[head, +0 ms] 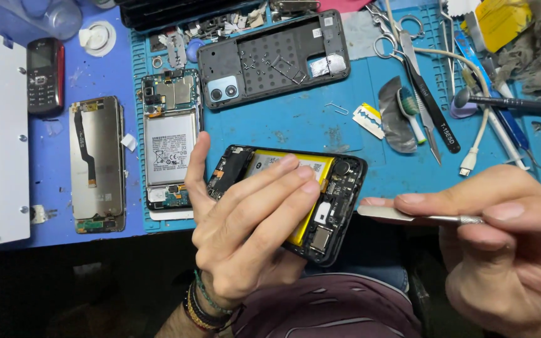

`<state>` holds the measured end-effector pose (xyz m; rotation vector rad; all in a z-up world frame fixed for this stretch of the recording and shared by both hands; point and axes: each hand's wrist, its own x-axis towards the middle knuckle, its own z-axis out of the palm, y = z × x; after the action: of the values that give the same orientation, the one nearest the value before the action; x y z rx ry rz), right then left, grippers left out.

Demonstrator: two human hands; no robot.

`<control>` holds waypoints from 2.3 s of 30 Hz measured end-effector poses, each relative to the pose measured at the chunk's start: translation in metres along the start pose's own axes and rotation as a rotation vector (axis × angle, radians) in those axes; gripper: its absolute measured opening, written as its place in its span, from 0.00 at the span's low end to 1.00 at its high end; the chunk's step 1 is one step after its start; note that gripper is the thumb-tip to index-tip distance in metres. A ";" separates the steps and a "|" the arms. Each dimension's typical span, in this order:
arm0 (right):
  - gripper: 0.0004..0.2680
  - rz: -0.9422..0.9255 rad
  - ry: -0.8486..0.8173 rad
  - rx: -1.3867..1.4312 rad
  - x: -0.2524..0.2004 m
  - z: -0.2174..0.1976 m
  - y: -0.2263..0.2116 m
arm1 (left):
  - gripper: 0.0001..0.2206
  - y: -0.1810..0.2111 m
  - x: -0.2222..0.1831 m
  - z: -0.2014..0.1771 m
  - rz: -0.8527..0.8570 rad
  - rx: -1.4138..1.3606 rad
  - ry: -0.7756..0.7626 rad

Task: Disassembling internal components of a smartphone on a repair workbench.

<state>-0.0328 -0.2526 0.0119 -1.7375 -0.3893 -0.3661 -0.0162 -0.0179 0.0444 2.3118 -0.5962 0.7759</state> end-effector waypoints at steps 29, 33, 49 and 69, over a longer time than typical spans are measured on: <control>0.08 0.187 0.019 -0.052 -0.010 -0.006 0.007 | 0.07 -0.007 -0.012 0.012 0.079 -0.032 -0.034; 0.09 0.149 -0.025 -0.033 -0.009 -0.014 0.018 | 0.08 -0.009 -0.016 0.020 0.090 -0.025 -0.054; 0.15 0.299 -0.128 -0.221 0.009 -0.020 0.027 | 0.06 -0.024 -0.038 0.044 0.181 0.087 -0.095; 0.15 0.327 -0.150 -0.315 0.011 -0.012 0.020 | 0.06 -0.027 -0.044 0.047 0.202 0.111 -0.087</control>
<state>-0.0147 -0.2671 0.0013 -2.1054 -0.1524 -0.0603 -0.0150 -0.0213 -0.0251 2.4218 -0.8554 0.8226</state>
